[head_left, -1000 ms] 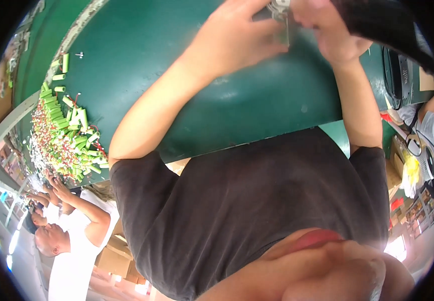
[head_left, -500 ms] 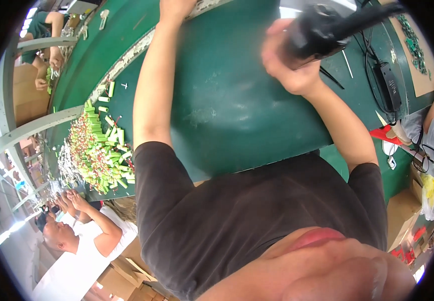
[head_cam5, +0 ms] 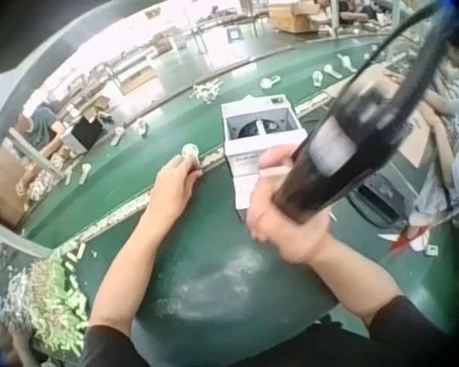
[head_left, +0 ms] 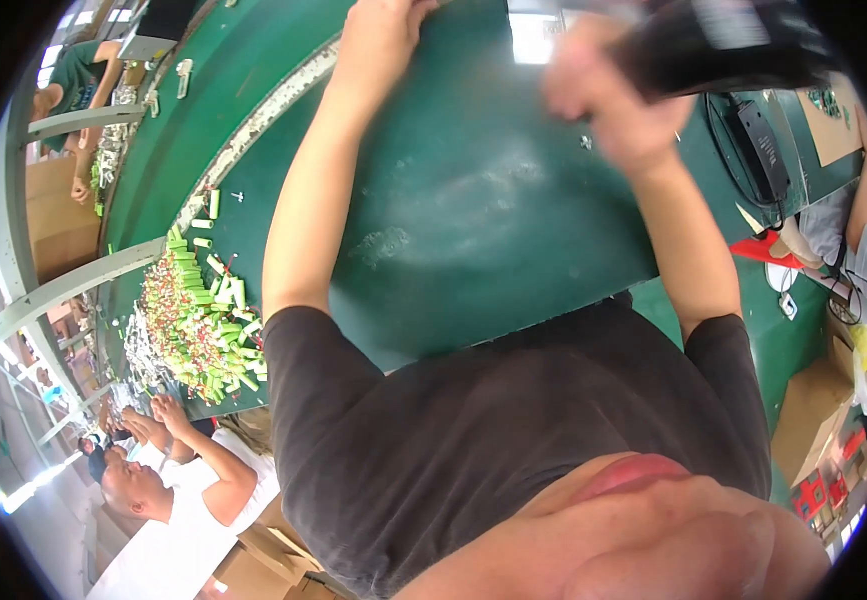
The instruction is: Soldering electronic components onto small green printed circuit boards at an assembly line.
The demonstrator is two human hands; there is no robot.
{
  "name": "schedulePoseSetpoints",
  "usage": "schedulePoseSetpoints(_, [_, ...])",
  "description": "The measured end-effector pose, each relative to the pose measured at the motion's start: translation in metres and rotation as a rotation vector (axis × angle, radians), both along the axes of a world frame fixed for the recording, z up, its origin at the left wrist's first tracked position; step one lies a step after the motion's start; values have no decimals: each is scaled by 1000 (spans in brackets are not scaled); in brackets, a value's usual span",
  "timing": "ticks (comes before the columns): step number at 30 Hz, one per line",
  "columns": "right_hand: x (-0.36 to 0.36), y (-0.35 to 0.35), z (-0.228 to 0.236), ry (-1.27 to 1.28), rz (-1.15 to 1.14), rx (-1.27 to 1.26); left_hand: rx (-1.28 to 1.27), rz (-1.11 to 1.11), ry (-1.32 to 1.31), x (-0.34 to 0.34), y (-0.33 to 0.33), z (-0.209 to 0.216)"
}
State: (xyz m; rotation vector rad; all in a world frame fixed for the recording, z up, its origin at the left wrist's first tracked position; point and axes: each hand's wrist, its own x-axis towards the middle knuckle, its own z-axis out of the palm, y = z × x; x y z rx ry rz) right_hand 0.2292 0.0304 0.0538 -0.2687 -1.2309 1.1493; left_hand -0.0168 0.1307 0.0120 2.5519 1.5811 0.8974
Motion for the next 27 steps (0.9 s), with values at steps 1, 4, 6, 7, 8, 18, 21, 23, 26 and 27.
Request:
schedulePoseSetpoints(1, [8, 3, 9, -36, -92, -2, -65, -1, -14, 6, -26, 0])
schedulePoseSetpoints(4, [23, 17, 27, -111, -296, 81, -6, -184, -8, 22, -95, -6])
schedulePoseSetpoints(6, [23, 26, 33, -106, -333, 215, -22, -223, -62, 33, -128, -14])
schedulePoseSetpoints(7, [21, 30, 34, -140, -359, 242, -25, -239, -45, 39, -138, -18])
schedulePoseSetpoints(8, [18, 30, 35, -179, -353, 217, -10, -254, -46, 43, -146, -22])
schedulePoseSetpoints(18, [1, 4, 22, -276, -30, -9, 173, -268, -87, 37, -148, -19])
schedulePoseSetpoints(21, [-11, -7, 5, -262, -31, -29, 169, -364, -156, 37, -146, -20])
schedulePoseSetpoints(23, [-14, -11, -1, -301, -69, -23, 141, -401, -200, 38, -147, -21])
schedulePoseSetpoints(26, [-15, -14, -7, -399, -96, 4, -130, -338, -165, 36, -152, -20])
schedulePoseSetpoints(27, [-15, -14, -7, -426, -97, 13, -31, -374, -220, 37, -151, -21])
